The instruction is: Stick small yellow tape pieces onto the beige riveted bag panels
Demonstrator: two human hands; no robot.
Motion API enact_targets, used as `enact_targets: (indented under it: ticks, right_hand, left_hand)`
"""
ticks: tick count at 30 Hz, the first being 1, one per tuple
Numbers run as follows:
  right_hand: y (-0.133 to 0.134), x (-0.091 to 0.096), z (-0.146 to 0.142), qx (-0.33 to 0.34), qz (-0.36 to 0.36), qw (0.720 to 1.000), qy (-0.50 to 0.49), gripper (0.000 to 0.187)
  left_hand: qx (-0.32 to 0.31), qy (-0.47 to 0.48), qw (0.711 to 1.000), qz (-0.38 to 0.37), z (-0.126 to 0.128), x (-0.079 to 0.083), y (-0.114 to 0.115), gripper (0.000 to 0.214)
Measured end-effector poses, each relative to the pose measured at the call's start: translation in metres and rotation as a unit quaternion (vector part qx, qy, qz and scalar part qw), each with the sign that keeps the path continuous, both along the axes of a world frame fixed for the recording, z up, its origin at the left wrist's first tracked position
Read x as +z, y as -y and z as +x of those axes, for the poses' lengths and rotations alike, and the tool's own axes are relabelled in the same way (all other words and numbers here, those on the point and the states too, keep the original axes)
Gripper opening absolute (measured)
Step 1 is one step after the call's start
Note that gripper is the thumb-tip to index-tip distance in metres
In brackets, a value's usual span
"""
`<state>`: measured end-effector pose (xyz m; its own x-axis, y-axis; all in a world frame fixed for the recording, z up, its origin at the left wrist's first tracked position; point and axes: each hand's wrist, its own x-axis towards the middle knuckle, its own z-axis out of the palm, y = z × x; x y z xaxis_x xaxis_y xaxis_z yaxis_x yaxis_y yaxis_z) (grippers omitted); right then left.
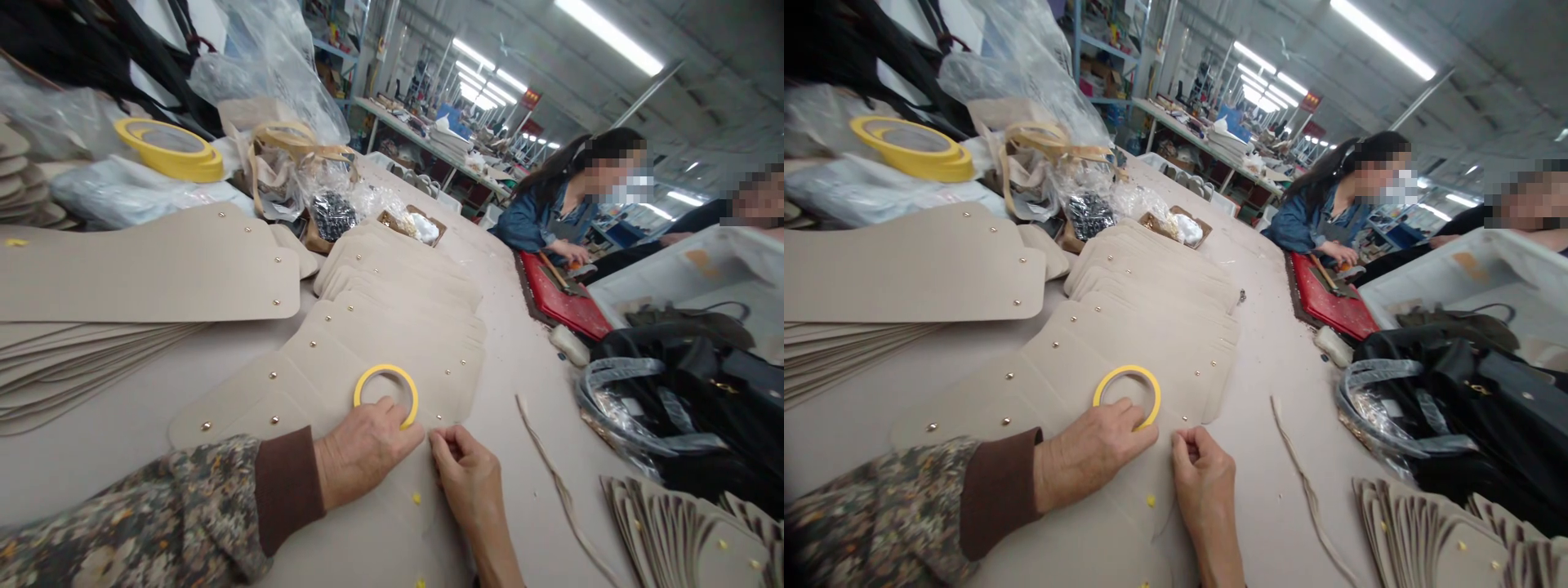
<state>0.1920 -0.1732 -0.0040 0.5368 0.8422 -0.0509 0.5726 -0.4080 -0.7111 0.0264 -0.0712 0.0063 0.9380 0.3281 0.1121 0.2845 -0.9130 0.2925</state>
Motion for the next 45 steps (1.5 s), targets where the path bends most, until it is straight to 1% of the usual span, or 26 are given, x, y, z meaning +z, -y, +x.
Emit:
enact_targets:
  ticks: [2, 4, 6, 8, 10, 11, 13, 15, 18, 22, 25, 27, 29, 31, 33, 34, 37, 39, 41, 43, 45]
  right_hand:
    - [-0.001, -0.001, 0.000, -0.003, -0.003, 1.000, 0.011, 0.033]
    - [0.000, -0.004, 0.001, -0.027, -0.009, 1.000, -0.004, 0.033]
    - [0.004, -0.007, 0.003, -0.063, -0.012, 0.997, -0.044, 0.043]
    - [0.010, -0.009, 0.004, -0.079, -0.009, 0.992, -0.099, 0.045]
    - [0.016, -0.009, 0.003, -0.063, -0.001, 0.991, -0.118, 0.042]
    - [0.018, -0.009, 0.002, -0.048, 0.007, 0.994, -0.100, 0.040]
    - [0.019, -0.008, -0.001, -0.019, 0.032, 0.999, -0.025, 0.035]
    - [0.016, -0.008, -0.004, -0.004, 0.059, 0.997, 0.048, 0.032]
    - [0.008, -0.009, -0.007, -0.002, 0.066, 0.993, 0.096, 0.029]
    - [0.004, -0.004, -0.006, 0.011, 0.026, 0.995, 0.091, 0.028]
    - [0.009, 0.004, -0.002, 0.064, -0.025, 0.996, 0.055, 0.026]
    - [0.013, 0.008, -0.001, 0.086, -0.032, 0.996, 0.011, 0.023]
    - [0.015, 0.010, -0.001, 0.078, 0.020, 0.996, -0.025, 0.020]
    - [0.014, 0.011, -0.004, 0.075, 0.098, 0.992, -0.029, 0.020]
    - [0.011, 0.011, -0.008, 0.102, 0.157, 0.982, -0.002, 0.018]
    - [0.010, 0.012, -0.010, 0.123, 0.179, 0.976, 0.018, 0.017]
    - [0.004, 0.013, -0.015, 0.170, 0.235, 0.954, 0.080, 0.017]
    - [0.002, 0.014, -0.018, 0.181, 0.253, 0.943, 0.118, 0.018]
    - [0.000, 0.013, -0.022, 0.178, 0.258, 0.938, 0.150, 0.018]
    - [-0.001, 0.011, -0.025, 0.160, 0.271, 0.933, 0.177, 0.017]
    - [-0.003, 0.008, -0.028, 0.139, 0.302, 0.922, 0.200, 0.019]
  left_hand:
    - [0.002, -0.002, 1.000, -0.007, 0.000, 0.000, 0.000, 0.014]
    - [0.008, -0.008, 1.000, -0.012, 0.000, 0.000, 0.000, 0.015]
    - [0.015, -0.010, 1.000, -0.011, -0.001, -0.001, -0.001, 0.015]
    - [0.018, -0.008, 1.000, -0.007, -0.001, -0.002, -0.002, 0.016]
    - [0.017, -0.007, 1.000, -0.002, -0.002, -0.003, -0.003, 0.018]
    - [0.016, -0.007, 1.000, 0.000, -0.002, -0.003, -0.003, 0.018]
    - [0.011, -0.010, 1.000, 0.001, -0.002, -0.003, -0.003, 0.020]
    - [0.002, -0.018, 1.000, -0.001, -0.003, -0.002, -0.003, 0.022]
    - [-0.015, -0.027, 1.000, -0.004, -0.004, 0.002, -0.003, 0.023]
    - [-0.025, -0.023, 0.999, -0.005, -0.004, 0.008, -0.007, 0.020]
    - [-0.036, 0.017, 0.999, -0.003, -0.005, 0.010, -0.011, 0.016]
    - [-0.048, 0.053, 0.997, -0.011, -0.005, 0.008, -0.013, 0.014]
    - [-0.057, 0.091, 0.994, -0.024, -0.006, 0.004, -0.013, 0.018]
    - [-0.065, 0.126, 0.989, -0.038, -0.005, -0.001, -0.012, 0.032]
    - [-0.069, 0.153, 0.984, -0.052, -0.005, -0.006, -0.011, 0.043]
    - [-0.069, 0.162, 0.983, -0.057, -0.004, -0.008, -0.010, 0.044]
    - [-0.063, 0.166, 0.982, -0.063, -0.003, -0.010, -0.009, 0.038]
    - [-0.060, 0.159, 0.983, -0.067, -0.002, -0.010, -0.009, 0.035]
    - [-0.059, 0.159, 0.982, -0.082, -0.002, -0.009, -0.008, 0.030]
    - [-0.055, 0.168, 0.979, -0.099, -0.001, -0.010, -0.007, 0.023]
    - [-0.048, 0.180, 0.977, -0.105, 0.001, -0.013, -0.006, 0.018]
